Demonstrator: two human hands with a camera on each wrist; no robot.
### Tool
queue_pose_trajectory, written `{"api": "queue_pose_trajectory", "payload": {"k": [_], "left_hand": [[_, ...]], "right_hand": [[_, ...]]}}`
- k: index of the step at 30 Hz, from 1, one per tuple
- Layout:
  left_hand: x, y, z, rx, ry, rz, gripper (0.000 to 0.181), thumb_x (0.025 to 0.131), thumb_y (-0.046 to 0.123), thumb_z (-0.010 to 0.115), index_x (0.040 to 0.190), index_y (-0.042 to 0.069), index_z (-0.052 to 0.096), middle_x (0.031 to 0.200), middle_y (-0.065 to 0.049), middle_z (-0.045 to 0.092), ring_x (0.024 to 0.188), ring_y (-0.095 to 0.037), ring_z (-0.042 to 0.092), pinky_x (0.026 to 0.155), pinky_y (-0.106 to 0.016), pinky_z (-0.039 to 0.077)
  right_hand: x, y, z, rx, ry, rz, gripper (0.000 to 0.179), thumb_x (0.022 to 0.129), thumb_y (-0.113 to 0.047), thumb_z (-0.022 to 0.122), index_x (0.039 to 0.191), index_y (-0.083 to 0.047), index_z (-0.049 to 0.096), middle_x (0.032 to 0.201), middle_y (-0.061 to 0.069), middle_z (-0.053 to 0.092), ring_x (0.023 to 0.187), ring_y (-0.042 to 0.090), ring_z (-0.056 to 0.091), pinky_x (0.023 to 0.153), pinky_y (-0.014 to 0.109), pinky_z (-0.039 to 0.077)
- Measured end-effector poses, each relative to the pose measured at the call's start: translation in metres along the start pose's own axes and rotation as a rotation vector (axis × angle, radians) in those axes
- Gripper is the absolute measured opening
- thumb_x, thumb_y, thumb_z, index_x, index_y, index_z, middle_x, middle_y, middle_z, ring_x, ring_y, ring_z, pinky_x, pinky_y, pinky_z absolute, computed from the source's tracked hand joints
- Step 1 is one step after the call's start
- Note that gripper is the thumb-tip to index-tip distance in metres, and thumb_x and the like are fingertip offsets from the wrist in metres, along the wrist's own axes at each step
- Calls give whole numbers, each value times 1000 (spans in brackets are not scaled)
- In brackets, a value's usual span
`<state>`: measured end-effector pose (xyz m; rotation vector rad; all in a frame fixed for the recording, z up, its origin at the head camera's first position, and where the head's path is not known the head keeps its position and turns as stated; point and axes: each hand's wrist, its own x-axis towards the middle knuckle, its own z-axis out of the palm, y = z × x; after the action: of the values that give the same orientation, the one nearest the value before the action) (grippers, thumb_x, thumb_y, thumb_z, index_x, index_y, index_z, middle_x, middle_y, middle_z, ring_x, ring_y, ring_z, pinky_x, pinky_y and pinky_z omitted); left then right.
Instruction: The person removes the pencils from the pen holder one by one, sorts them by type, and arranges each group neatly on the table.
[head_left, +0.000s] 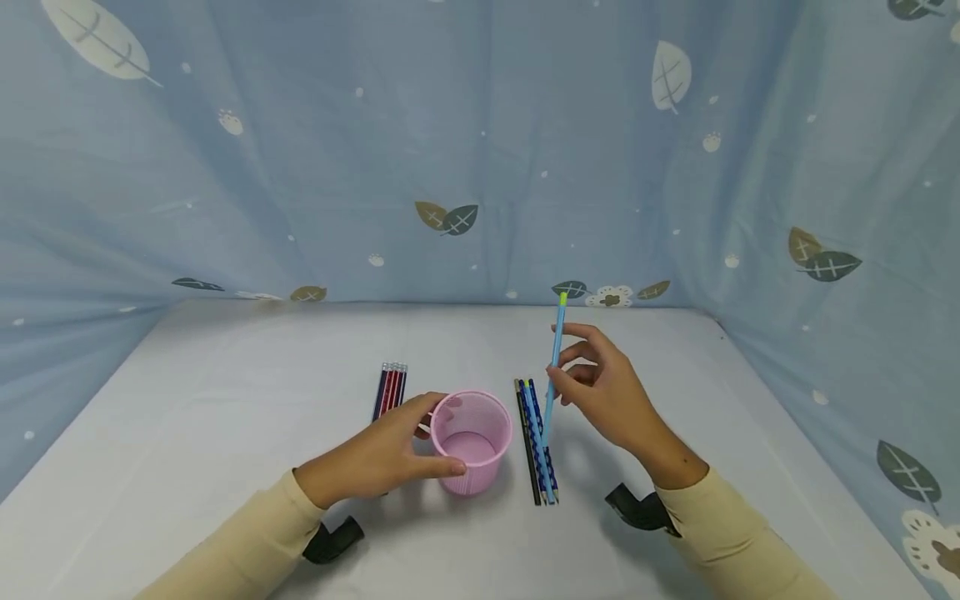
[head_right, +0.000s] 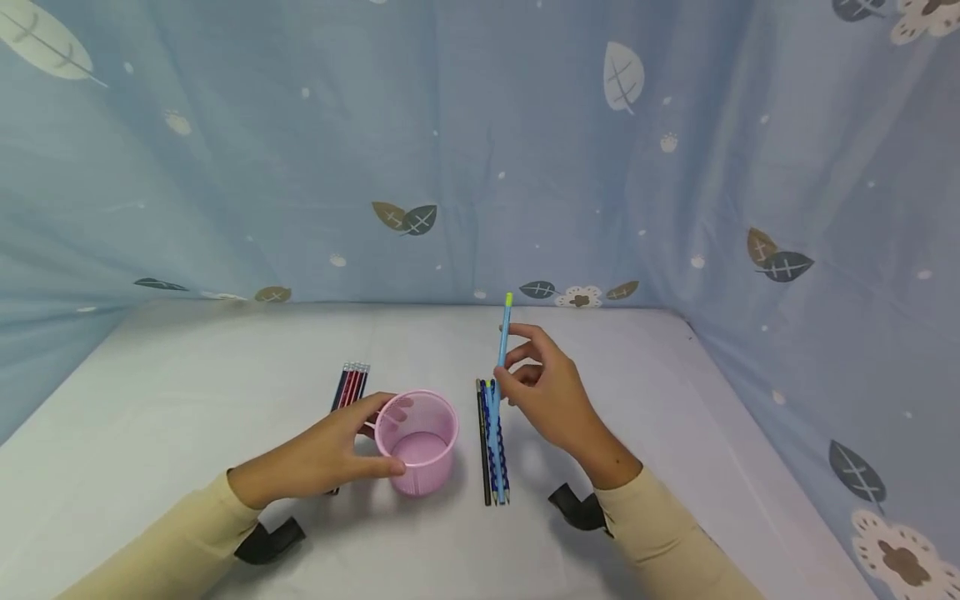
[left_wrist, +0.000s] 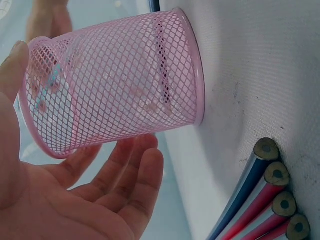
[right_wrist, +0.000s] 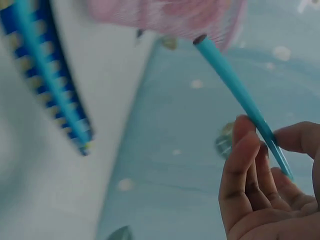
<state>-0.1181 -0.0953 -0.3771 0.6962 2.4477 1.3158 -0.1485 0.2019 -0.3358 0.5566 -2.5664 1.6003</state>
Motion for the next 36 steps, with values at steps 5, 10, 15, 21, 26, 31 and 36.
{"api": "queue_pose_trajectory", "payload": {"k": [5,10,15,21,26,31,36], "left_hand": [[2,2,2,9,-3,-3,79,80,50,81,144,18,47,130,2,59,115,-21,59,97,-42,50],[3,2,3,6,-7,-1,79,81,51,80,145,19,46,132,3,58,115,-20,59,98,-42,50],[0,1,1,10,-3,-7,78,81,49,80,144,17,47,131,1,59,114,-21,59,96,-41,50],[-1,1,6,-9,-9,-22,82,82,49,80,147,17,42,132,-1,58,116,-23,60,96,-43,51],[-3,4,8,-6,-16,-40,95,83,50,78,156,21,24,140,-7,52,122,-29,58,97,-49,51],[-4,8,2,106,66,-18,89,91,57,66,159,27,17,146,-3,46,130,-22,50,102,-51,47],[-8,2,-28,391,277,35,70,100,54,52,159,27,24,154,-9,42,139,-32,44,110,-62,36]], "right_hand": [[-4,24,-5,-5,-72,128,58,94,-9,67,146,-4,41,102,18,60,67,23,69,66,32,59],[-4,48,-5,-6,-143,239,63,94,-7,66,150,-3,37,100,18,60,64,23,67,64,35,59],[2,65,4,-15,-222,306,71,92,-4,66,153,-4,32,98,16,60,62,21,68,58,37,59],[1,72,12,-74,-287,397,78,89,-4,70,156,-9,29,94,13,62,59,19,68,55,35,59],[-1,72,16,-112,-320,409,80,88,-4,70,156,-10,29,94,11,62,56,19,68,54,35,58],[-3,72,17,-137,-358,391,74,90,-5,71,154,-7,34,95,11,60,54,18,67,54,34,58],[-1,68,14,-213,-335,356,63,95,-16,68,151,-7,40,101,12,63,58,18,68,56,33,58]]}}
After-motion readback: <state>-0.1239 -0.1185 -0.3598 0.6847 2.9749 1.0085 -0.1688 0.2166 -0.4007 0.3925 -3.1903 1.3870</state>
